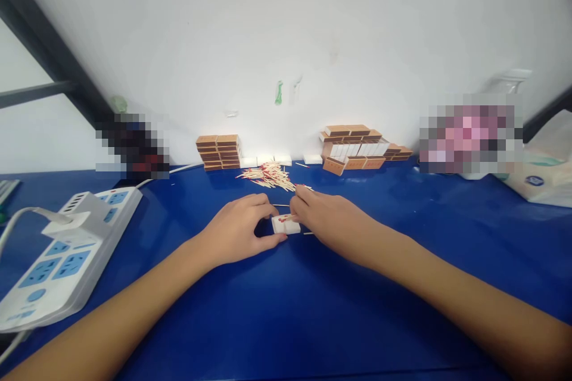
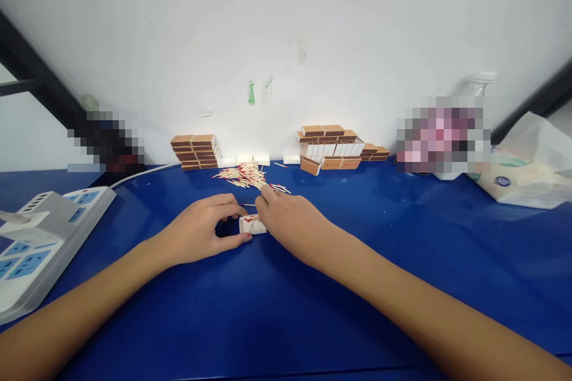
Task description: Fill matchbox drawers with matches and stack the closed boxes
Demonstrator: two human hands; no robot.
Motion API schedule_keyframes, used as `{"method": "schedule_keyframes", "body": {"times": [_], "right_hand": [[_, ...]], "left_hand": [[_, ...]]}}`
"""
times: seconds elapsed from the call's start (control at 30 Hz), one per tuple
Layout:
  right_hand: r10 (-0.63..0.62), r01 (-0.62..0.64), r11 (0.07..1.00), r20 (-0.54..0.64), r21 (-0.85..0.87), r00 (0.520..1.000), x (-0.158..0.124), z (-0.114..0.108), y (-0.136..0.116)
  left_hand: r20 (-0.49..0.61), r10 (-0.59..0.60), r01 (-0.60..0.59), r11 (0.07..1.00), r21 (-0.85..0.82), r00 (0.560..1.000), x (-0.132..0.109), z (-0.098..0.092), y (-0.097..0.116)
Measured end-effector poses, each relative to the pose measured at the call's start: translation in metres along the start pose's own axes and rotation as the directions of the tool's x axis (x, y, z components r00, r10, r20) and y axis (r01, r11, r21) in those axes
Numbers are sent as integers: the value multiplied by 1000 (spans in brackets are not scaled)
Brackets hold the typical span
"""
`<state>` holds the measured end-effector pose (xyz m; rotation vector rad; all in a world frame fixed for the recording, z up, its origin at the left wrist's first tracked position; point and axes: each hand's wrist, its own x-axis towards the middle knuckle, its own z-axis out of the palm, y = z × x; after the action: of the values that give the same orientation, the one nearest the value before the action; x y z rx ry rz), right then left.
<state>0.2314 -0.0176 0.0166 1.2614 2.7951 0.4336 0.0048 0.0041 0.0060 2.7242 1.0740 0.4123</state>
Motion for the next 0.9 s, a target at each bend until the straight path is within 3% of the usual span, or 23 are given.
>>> {"method": "schedule_keyframes", "body": {"times": [0.43,0.7,0.9], "right_hand": [[34,-37,999,83,37,996,5,-7,-10],[20,-10,987,-61,157,998,-1,1,5],[41,-30,973,-45,227,998,-1,7,9]], "left_hand": [[-2,27,-27,999,30,1000,0,3,1],[17,30,-30,999,42,999,1,2,1],[13,37,-37,998,46,999,0,3,1]]}}
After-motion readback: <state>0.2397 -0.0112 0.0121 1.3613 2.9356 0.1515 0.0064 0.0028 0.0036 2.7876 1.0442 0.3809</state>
